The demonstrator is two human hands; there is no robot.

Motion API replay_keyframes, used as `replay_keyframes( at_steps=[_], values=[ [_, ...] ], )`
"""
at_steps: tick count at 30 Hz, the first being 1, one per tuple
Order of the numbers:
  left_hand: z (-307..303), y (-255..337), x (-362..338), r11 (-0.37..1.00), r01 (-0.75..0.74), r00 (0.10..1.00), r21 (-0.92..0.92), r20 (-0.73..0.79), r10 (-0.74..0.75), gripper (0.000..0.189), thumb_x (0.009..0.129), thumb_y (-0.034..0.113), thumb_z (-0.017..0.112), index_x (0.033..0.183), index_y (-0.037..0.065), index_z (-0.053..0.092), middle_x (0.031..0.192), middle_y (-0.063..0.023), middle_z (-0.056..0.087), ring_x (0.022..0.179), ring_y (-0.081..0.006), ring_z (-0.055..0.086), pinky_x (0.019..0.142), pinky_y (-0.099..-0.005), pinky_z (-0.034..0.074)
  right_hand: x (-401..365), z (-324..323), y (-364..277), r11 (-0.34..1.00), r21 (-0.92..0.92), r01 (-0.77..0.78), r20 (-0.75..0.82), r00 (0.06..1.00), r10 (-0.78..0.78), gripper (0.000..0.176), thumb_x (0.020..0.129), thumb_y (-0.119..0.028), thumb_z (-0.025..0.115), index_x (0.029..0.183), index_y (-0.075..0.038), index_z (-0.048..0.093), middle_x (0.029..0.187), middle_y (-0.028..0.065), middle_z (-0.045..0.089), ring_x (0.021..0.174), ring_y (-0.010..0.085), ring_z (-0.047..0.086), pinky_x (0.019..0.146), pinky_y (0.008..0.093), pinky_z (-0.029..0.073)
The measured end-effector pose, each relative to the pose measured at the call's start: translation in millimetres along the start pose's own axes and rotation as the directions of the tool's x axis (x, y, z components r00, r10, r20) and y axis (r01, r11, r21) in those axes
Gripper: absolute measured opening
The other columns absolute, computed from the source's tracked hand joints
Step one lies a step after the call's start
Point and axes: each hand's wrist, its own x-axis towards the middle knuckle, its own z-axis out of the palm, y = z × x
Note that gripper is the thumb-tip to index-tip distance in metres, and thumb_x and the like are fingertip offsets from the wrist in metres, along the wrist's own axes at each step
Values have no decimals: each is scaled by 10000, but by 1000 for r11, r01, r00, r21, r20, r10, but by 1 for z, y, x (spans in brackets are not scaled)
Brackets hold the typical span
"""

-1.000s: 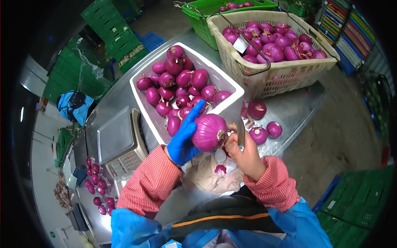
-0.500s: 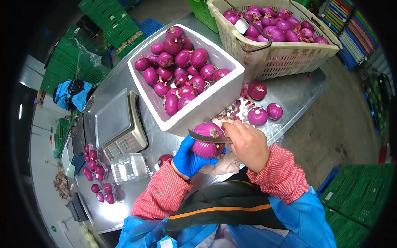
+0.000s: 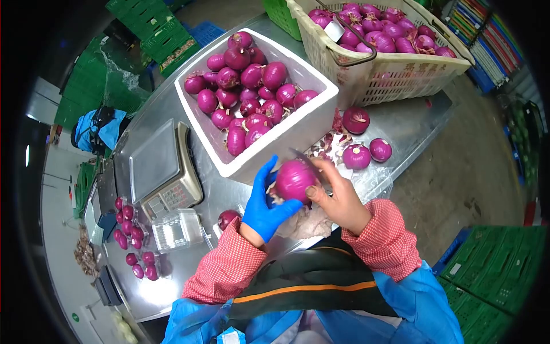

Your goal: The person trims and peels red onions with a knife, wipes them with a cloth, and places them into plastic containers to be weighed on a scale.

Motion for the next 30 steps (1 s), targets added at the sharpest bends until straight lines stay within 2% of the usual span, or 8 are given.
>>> replay_keyframes(
  at_steps=[3, 7, 10, 12, 14, 15, 25, 30],
  values=[
    [2, 25, -5, 994, 68, 995, -91, -65, -74, 1097, 707, 123, 855, 1557, 162, 163, 1443, -168, 407, 1244, -291, 512, 998, -414, 490, 4, 5, 22, 916, 388, -101, -18, 993, 117, 511, 946, -327, 631, 1330, -37, 459, 1002, 127, 608, 757, 221, 607, 636, 324, 499],
    [7, -22, 4, 939, 15, 1000, -343, -13, -21, 1091, 691, 111, 862, 1545, 98, 181, 1441, -134, 415, 1296, -260, 472, 1070, -404, 431, -6, 25, 16, 490, 751, -443, 228, 870, 438, 479, 1002, -350, 547, 1353, -58, 402, 858, 63, 580, 556, 119, 493, 468, 276, 396],
    [3, -29, 1, 925, -4, 998, -380, -65, -23, 1013, 701, 104, 855, 1504, 57, 239, 1435, -128, 423, 1295, -250, 475, 1077, -393, 428, -5, 22, 24, 688, 575, -442, 245, 896, 371, 391, 1008, -346, 549, 1244, -35, 514, 826, 37, 588, 552, 104, 508, 461, 248, 394],
    [1, -28, -3, 939, 13, 994, -344, -99, -50, 960, 705, 104, 851, 1474, 47, 279, 1432, -134, 425, 1291, -246, 480, 1075, -388, 432, -5, 16, 20, 984, 116, -133, -28, 990, 137, 286, 922, -233, 648, 1120, -35, 588, 844, 60, 615, 581, 184, 571, 516, 308, 464],
    [-3, -29, -5, 971, 26, 990, -239, -128, -58, 911, 708, 105, 848, 1443, 44, 314, 1429, -144, 426, 1285, -242, 486, 1071, -382, 438, -3, 6, 6, 789, -543, 289, -5, 938, -347, 275, 845, -151, 693, 1080, -37, 608, 849, 70, 615, 606, 224, 599, 556, 331, 495],
    [-1, -28, -4, 968, -4, 992, -251, -124, -28, 885, 700, 114, 855, 1415, 42, 337, 1406, -152, 450, 1255, -243, 515, 1051, -377, 453, -6, 4, -10, 684, -670, 289, 83, 944, -318, 345, 716, -83, 706, 1051, -45, 631, 877, 84, 594, 693, 250, 630, 614, 347, 522],
    [6, 6, -8, 999, -12, 998, -53, -62, 9, 916, 668, 176, 864, 1409, 26, 345, 1379, -157, 485, 1213, -255, 553, 1014, -374, 476, 2, -11, 20, 560, -804, 201, 69, 966, -247, 327, 766, -98, 672, 1088, -66, 625, 880, 93, 587, 733, 236, 642, 611, 353, 526],
    [-18, -14, -13, 996, 4, 993, -94, -115, -15, 917, 677, 195, 871, 1416, 50, 348, 1446, -168, 425, 1290, -268, 491, 1067, -401, 435, -17, -15, 19, 863, -501, -71, -115, 993, 15, 445, 826, -262, 731, 1193, -55, 587, 931, 135, 641, 805, 320, 674, 656, 401, 533]
  ],
)
